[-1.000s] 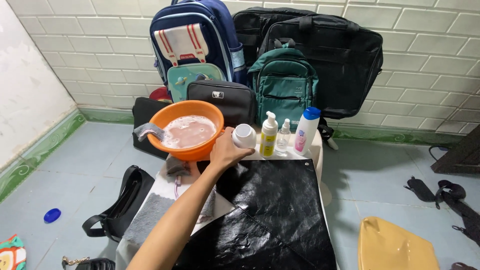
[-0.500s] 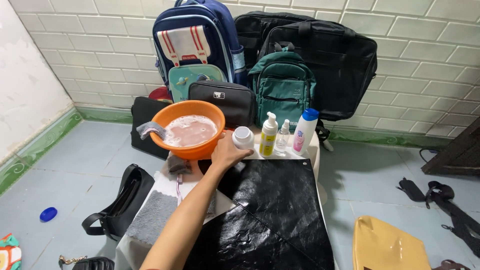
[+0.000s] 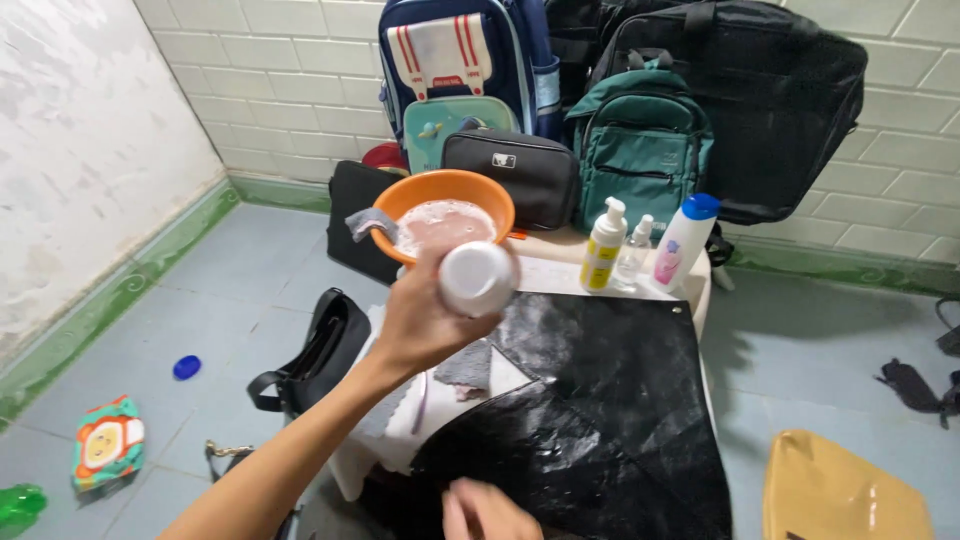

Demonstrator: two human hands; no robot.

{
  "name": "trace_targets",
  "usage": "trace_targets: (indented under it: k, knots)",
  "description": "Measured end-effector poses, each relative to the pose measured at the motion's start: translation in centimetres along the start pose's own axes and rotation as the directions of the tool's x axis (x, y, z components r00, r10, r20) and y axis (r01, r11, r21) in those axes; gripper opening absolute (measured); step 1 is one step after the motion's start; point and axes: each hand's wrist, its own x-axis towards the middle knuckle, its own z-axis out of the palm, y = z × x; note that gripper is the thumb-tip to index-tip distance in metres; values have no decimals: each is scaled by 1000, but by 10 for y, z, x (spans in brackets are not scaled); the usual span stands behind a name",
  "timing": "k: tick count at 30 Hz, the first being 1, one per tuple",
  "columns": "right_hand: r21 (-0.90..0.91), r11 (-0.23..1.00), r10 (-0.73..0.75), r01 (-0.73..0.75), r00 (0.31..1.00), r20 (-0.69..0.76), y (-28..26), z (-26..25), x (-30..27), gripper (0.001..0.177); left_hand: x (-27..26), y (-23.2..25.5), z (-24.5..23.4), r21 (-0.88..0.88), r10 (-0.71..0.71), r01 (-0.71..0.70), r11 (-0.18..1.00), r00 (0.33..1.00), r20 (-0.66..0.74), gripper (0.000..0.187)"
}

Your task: Cleaning a black leather bag using a toothbrush, soapy water, and a cloth.

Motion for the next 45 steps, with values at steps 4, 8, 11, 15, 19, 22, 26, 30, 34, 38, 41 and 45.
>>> trace_targets:
  k: [4, 8, 11, 15, 19, 22, 26, 30, 34, 38, 41, 45]
  knots:
    - [-253, 958, 227, -133, 891, 393, -39, 43, 77, 27, -39, 11, -64, 69, -30, 29, 997, 999, 13, 77]
    - [-435, 900, 261, 16, 781, 568, -28, 85, 98, 31, -69, 7, -96, 117, -45, 51, 992, 998, -48, 81]
    - [-408, 911, 330, -56, 692, 642, -31, 76, 108, 27, -80, 5, -99, 89, -53, 63, 994, 992, -112, 81]
    - [-288, 871, 492, -398, 705, 511, -42, 20, 114, 24, -88, -4, -79, 70, 12, 0, 998, 984, -180, 86]
    - [-63, 869, 487, -492, 822, 295, 20, -68, 75, 25, -85, -16, -40, 94, 119, -101, 990, 969, -217, 82]
    - [257, 784, 559, -566, 822, 107, 139, -156, 41, 30, -86, -17, 0, 2, 109, -111, 994, 971, -215, 83]
    - [-127, 864, 489, -487, 753, 441, 248, -334, -3, 45, -87, -17, 42, -114, 100, -119, 986, 983, -157, 82]
    - [-882, 469, 780, -37, 486, 395, 313, -443, -37, 45, -99, -30, 68, -118, 98, -107, 987, 992, -82, 79]
    - [-740, 627, 588, -243, 771, 245, 66, -296, 47, 34, -99, -29, 68, -108, 64, -70, 992, 996, -57, 82]
    - [-347, 930, 146, -119, 988, 53, -74, -175, 99, 25, -98, -34, 68, -93, 72, -76, 993, 997, -42, 84]
    - [-212, 973, -64, 96, 986, 151, -82, -147, 121, 27, -97, -33, 66, -123, 73, -77, 989, 997, -36, 84]
    - [-159, 964, -151, 215, 927, 344, -81, -123, 140, 24, -96, -30, 65, -142, 74, -75, 987, 997, -14, 84]
